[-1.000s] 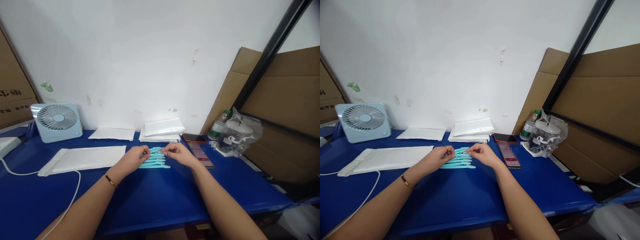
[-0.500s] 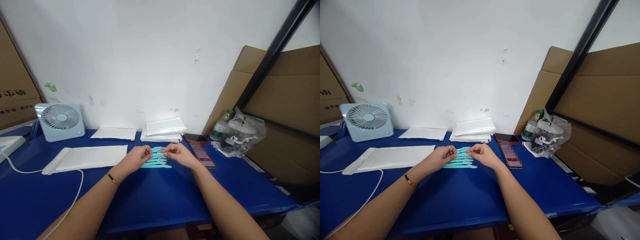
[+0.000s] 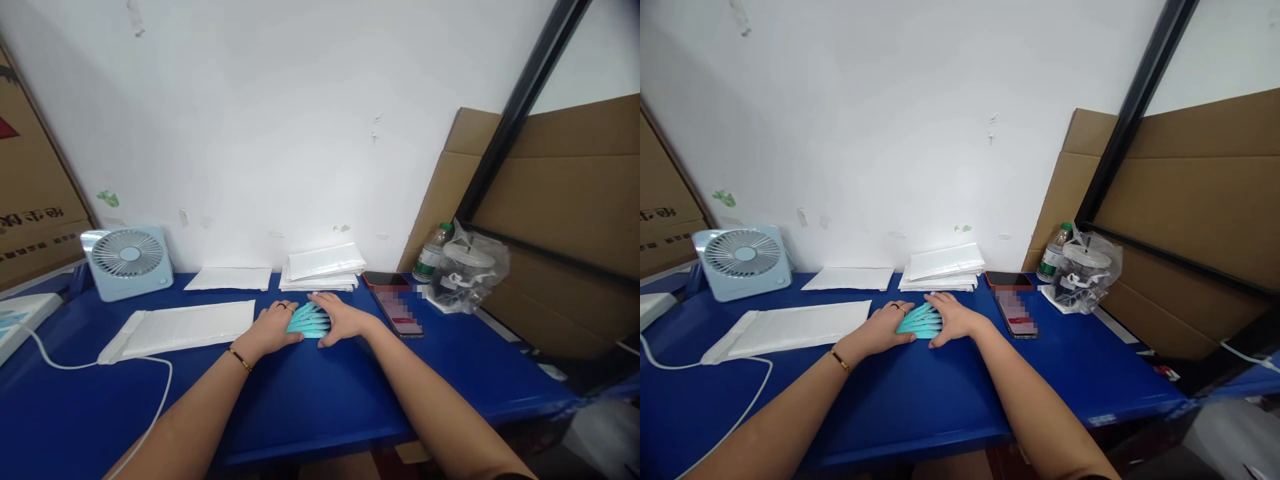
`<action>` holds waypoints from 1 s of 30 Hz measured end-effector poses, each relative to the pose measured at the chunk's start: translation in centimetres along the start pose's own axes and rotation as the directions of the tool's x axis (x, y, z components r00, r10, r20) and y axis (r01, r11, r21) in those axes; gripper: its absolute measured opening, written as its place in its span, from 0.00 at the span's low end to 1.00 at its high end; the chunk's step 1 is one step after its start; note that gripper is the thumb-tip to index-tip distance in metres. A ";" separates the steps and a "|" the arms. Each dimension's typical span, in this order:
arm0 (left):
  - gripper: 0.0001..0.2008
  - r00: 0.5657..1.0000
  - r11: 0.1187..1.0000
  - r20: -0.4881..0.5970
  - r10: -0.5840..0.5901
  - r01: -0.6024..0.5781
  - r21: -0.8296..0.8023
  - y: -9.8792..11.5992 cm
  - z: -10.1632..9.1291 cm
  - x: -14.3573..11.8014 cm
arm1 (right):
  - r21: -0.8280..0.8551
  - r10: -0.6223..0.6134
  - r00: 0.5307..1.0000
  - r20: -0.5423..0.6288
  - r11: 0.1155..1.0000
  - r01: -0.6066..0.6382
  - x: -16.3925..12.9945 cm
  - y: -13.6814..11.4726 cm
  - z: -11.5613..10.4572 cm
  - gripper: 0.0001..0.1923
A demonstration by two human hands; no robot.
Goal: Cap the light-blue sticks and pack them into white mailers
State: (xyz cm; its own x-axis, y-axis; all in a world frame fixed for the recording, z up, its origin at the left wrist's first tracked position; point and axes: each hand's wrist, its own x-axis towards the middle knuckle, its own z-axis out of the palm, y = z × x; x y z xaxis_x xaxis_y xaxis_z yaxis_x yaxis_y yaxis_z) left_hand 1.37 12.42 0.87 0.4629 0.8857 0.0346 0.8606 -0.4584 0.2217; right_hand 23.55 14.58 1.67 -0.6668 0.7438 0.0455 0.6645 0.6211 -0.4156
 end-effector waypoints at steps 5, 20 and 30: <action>0.17 0.999 0.995 -0.049 0.008 -0.003 0.097 2.1 0.0 -0.2 | -0.252 -0.004 0.998 0.058 0.967 0.019 1.5 -1.5 0.2 0.34; 0.11 0.963 0.973 -0.259 -0.077 0.016 -0.230 4.7 0.4 0.7 | -0.461 0.086 0.995 -0.046 0.882 -0.097 -0.6 -7.3 -6.6 0.23; 0.12 0.883 0.918 -0.452 -0.126 -0.070 -0.391 6.4 2.0 1.1 | -0.183 -0.022 0.964 -0.264 0.983 -0.028 0.0 -11.3 -6.0 0.25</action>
State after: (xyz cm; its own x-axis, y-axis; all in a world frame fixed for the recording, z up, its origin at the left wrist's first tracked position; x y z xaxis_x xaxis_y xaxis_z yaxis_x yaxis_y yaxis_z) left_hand 7.84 10.34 0.35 0.2044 0.8727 0.4435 0.6746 -0.4539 0.5822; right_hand 18.06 9.03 11.78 -0.5681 0.7691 0.2929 0.7334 0.6346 -0.2438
